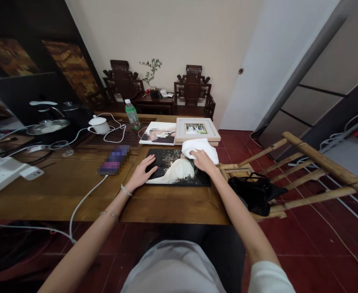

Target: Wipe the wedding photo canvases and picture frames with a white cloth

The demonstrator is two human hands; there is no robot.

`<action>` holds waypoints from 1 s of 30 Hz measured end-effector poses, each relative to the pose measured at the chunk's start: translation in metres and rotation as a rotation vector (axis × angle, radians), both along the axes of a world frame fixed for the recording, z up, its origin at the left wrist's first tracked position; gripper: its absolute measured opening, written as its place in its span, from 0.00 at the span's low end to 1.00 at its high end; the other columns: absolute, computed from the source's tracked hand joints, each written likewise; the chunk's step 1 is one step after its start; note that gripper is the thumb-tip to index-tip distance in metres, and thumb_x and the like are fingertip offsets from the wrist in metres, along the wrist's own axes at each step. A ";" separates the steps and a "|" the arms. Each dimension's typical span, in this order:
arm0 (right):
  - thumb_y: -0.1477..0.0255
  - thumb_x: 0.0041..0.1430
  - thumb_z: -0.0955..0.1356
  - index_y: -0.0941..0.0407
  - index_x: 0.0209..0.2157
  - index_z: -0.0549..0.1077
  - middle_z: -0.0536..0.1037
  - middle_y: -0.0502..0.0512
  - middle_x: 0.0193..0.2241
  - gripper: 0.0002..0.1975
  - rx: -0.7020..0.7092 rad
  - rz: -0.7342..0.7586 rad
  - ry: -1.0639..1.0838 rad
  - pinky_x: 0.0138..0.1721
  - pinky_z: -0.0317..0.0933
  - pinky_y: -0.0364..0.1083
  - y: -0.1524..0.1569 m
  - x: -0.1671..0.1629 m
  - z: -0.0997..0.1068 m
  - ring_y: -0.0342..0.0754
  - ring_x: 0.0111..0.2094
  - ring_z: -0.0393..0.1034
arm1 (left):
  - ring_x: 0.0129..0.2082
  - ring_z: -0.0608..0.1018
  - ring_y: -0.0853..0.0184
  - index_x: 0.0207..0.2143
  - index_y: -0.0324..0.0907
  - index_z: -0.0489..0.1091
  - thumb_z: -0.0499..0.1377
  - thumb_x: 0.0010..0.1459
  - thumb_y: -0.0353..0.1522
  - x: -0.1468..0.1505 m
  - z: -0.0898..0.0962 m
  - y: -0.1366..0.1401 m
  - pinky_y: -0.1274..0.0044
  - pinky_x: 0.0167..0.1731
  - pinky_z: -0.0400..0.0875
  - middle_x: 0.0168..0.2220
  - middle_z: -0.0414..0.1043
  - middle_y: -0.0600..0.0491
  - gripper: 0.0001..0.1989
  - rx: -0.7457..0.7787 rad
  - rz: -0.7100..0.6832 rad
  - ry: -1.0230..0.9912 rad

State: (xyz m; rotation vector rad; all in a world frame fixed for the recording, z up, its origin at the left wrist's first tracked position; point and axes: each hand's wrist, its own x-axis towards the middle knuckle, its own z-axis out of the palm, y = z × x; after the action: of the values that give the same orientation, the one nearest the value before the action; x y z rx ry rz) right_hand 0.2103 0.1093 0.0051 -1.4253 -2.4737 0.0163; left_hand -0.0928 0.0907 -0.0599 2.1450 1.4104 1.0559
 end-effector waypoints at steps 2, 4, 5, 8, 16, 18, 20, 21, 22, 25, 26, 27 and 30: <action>0.86 0.46 0.57 0.60 0.45 0.70 0.73 0.65 0.47 0.25 0.016 -0.021 -0.003 0.53 0.56 0.57 0.001 -0.001 -0.003 0.58 0.53 0.63 | 0.62 0.59 0.58 0.55 0.43 0.65 0.54 0.59 0.41 0.000 0.000 0.000 0.58 0.59 0.53 0.61 0.59 0.44 0.23 -0.007 0.003 -0.008; 0.86 0.46 0.58 0.60 0.47 0.69 0.70 0.66 0.51 0.26 0.023 -0.019 -0.021 0.56 0.51 0.60 -0.011 -0.001 -0.009 0.57 0.58 0.58 | 0.62 0.59 0.58 0.55 0.43 0.65 0.54 0.59 0.40 0.000 0.000 -0.001 0.59 0.60 0.53 0.61 0.59 0.45 0.23 -0.011 0.004 -0.018; 0.87 0.45 0.58 0.61 0.48 0.69 0.69 0.66 0.53 0.27 0.022 -0.010 -0.030 0.58 0.49 0.61 -0.021 -0.001 -0.011 0.56 0.59 0.55 | 0.62 0.59 0.58 0.55 0.43 0.65 0.54 0.59 0.40 0.000 0.000 -0.001 0.59 0.59 0.53 0.61 0.59 0.45 0.23 -0.013 0.003 -0.021; 0.88 0.44 0.58 0.60 0.45 0.70 0.66 0.67 0.56 0.26 0.009 0.052 -0.032 0.60 0.44 0.63 -0.067 0.000 -0.016 0.56 0.62 0.50 | 0.62 0.59 0.58 0.55 0.42 0.65 0.54 0.59 0.40 0.000 0.000 -0.002 0.59 0.59 0.53 0.61 0.59 0.44 0.23 -0.013 0.004 -0.021; 0.89 0.40 0.58 0.57 0.36 0.73 0.66 0.61 0.57 0.23 -0.026 0.167 0.011 0.60 0.44 0.65 -0.145 0.000 -0.016 0.57 0.63 0.48 | 0.62 0.59 0.59 0.55 0.43 0.65 0.54 0.59 0.40 -0.002 0.001 -0.002 0.60 0.59 0.53 0.61 0.59 0.44 0.23 -0.009 -0.008 -0.001; 0.88 0.41 0.59 0.58 0.39 0.73 0.67 0.63 0.56 0.24 -0.023 0.140 0.016 0.60 0.45 0.63 -0.127 0.001 -0.016 0.56 0.62 0.52 | 0.62 0.59 0.59 0.55 0.43 0.64 0.54 0.59 0.41 -0.003 0.000 -0.001 0.59 0.60 0.52 0.61 0.59 0.45 0.23 -0.010 -0.014 0.000; 0.87 0.42 0.59 0.58 0.42 0.72 0.68 0.66 0.55 0.25 -0.009 0.093 0.017 0.60 0.47 0.62 -0.098 0.001 -0.015 0.55 0.60 0.55 | 0.62 0.59 0.59 0.55 0.44 0.65 0.54 0.59 0.41 -0.004 -0.001 0.000 0.60 0.60 0.52 0.61 0.59 0.45 0.23 -0.010 -0.017 -0.004; 0.87 0.43 0.59 0.59 0.44 0.72 0.68 0.68 0.54 0.25 -0.003 0.069 0.013 0.60 0.47 0.61 -0.082 0.000 -0.014 0.56 0.60 0.55 | 0.62 0.59 0.60 0.55 0.44 0.65 0.54 0.59 0.41 -0.004 -0.001 0.000 0.60 0.60 0.52 0.61 0.59 0.46 0.23 -0.011 -0.019 -0.005; 0.86 0.44 0.59 0.60 0.45 0.71 0.68 0.69 0.54 0.25 0.002 0.048 0.006 0.59 0.47 0.61 -0.065 -0.001 -0.013 0.56 0.60 0.56 | 0.62 0.59 0.60 0.55 0.44 0.65 0.54 0.59 0.41 -0.004 -0.001 0.000 0.61 0.60 0.51 0.61 0.59 0.46 0.23 -0.014 -0.020 -0.005; 0.86 0.46 0.59 0.61 0.48 0.69 0.68 0.70 0.54 0.26 0.014 0.005 -0.023 0.58 0.48 0.61 -0.026 -0.004 -0.011 0.56 0.60 0.55 | 0.63 0.59 0.60 0.56 0.42 0.64 0.54 0.59 0.41 -0.005 -0.002 0.001 0.60 0.60 0.51 0.61 0.58 0.45 0.24 -0.026 -0.025 -0.001; 0.86 0.46 0.59 0.61 0.49 0.69 0.68 0.69 0.54 0.26 0.016 0.000 -0.032 0.58 0.48 0.62 -0.018 -0.005 -0.010 0.57 0.60 0.55 | 0.63 0.58 0.60 0.56 0.42 0.64 0.54 0.59 0.41 -0.005 -0.002 0.001 0.60 0.60 0.51 0.61 0.58 0.45 0.24 -0.028 -0.025 0.000; 0.87 0.46 0.59 0.61 0.50 0.68 0.67 0.69 0.55 0.27 0.018 -0.002 -0.043 0.58 0.48 0.62 -0.013 -0.005 -0.011 0.57 0.61 0.54 | 0.63 0.58 0.60 0.56 0.42 0.64 0.54 0.59 0.41 -0.005 -0.002 0.001 0.60 0.60 0.51 0.61 0.58 0.45 0.24 -0.031 -0.024 0.000; 0.87 0.46 0.59 0.63 0.49 0.68 0.65 0.71 0.56 0.27 0.020 0.012 -0.073 0.59 0.46 0.62 -0.020 -0.003 -0.014 0.58 0.62 0.51 | 0.63 0.58 0.60 0.56 0.43 0.64 0.54 0.59 0.41 -0.004 -0.002 0.001 0.60 0.60 0.51 0.62 0.58 0.46 0.24 -0.034 -0.017 -0.001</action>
State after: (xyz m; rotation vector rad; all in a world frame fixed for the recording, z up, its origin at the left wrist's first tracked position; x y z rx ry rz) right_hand 0.2076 0.0892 -0.0086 -1.4272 -2.5328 -0.0591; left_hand -0.0965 0.0914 -0.0624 2.1291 1.3968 1.0196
